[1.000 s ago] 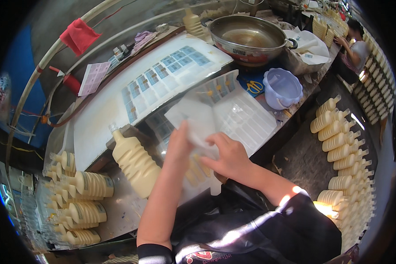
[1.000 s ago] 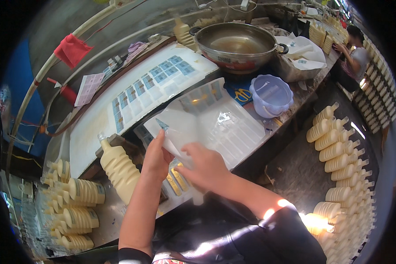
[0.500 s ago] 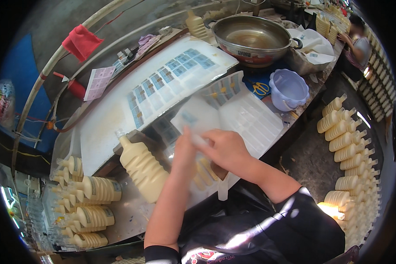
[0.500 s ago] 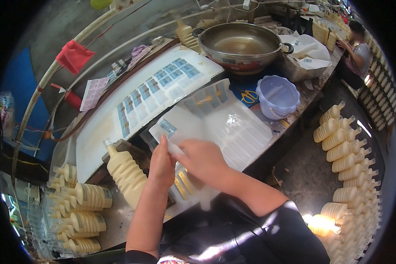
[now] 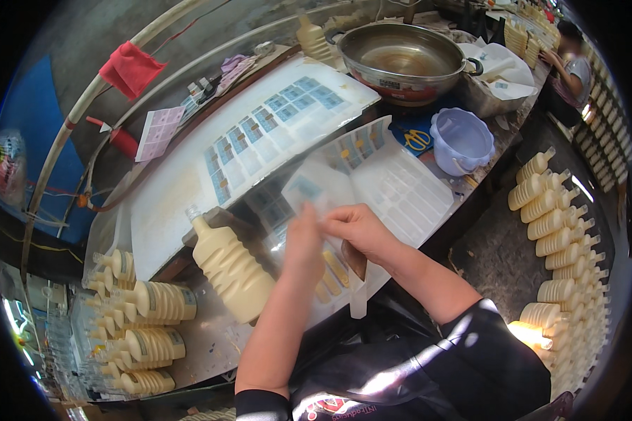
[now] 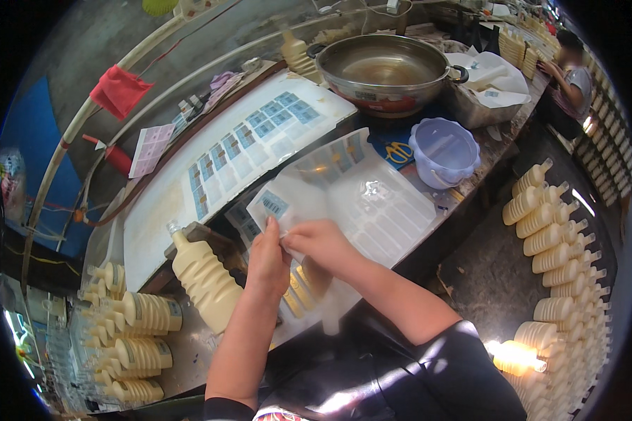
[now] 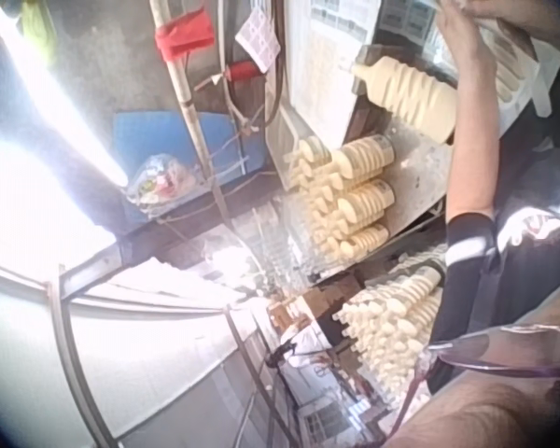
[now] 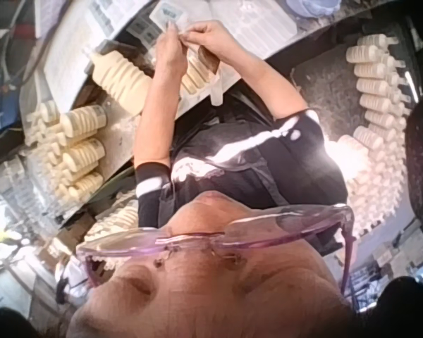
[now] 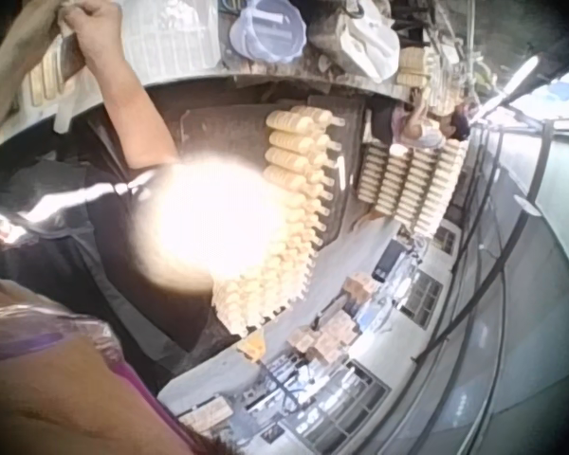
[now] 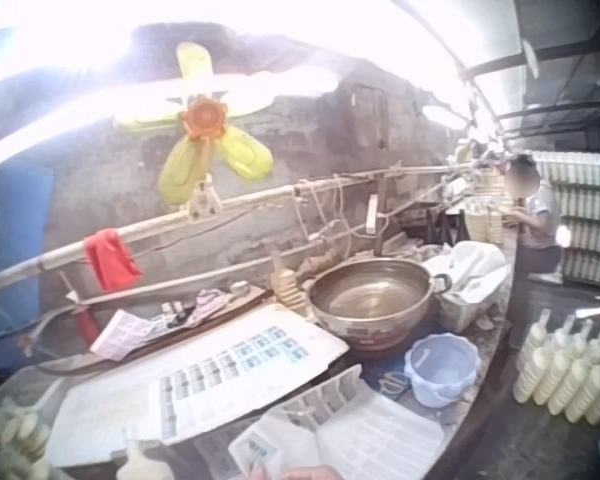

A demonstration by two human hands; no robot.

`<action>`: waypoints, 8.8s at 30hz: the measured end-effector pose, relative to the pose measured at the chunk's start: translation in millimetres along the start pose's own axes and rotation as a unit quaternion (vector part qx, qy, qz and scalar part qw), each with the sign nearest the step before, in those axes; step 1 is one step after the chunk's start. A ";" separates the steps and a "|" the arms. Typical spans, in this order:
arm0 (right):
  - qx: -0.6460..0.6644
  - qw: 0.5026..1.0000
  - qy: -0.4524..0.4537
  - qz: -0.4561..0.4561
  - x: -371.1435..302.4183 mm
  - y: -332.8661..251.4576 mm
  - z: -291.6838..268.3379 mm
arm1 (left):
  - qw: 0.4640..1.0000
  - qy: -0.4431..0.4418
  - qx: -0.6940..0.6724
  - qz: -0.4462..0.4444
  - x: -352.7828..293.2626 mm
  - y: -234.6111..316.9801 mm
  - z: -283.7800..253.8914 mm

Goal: The person repeatedly picks up ribbed plastic bottles, peels labels from a sheet, and applies them to the bottle bodies. They smooth each label by hand and place the labeled bottles into a tray. The process is repeated for multiple bottles in a continuous loop.

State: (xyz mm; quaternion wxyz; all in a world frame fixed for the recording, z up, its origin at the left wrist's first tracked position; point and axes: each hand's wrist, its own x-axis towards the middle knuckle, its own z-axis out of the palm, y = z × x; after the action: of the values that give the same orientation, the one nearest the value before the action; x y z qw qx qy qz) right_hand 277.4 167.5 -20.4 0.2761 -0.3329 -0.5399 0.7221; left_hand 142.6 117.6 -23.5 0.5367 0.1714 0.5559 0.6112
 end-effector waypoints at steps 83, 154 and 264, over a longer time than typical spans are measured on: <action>-0.556 0.822 0.121 0.003 -48.2 -109.1 -187.5 | 0.991 0.036 -0.111 -0.072 7.9 42.0 -40.5; -0.441 0.788 0.328 -0.278 -79.7 -324.8 -361.4 | 0.848 -0.290 -0.315 0.314 85.3 310.1 -13.2; -0.276 0.919 -0.166 -0.226 1.6 -34.1 126.7 | 0.952 0.077 0.035 0.295 -138.0 60.8 -160.4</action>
State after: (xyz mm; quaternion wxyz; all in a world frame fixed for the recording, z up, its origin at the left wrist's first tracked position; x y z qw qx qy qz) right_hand 179.1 102.2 36.9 0.2356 -0.1400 -0.8170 0.5073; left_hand 35.5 -67.0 30.7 0.2820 0.2988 0.5413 0.7336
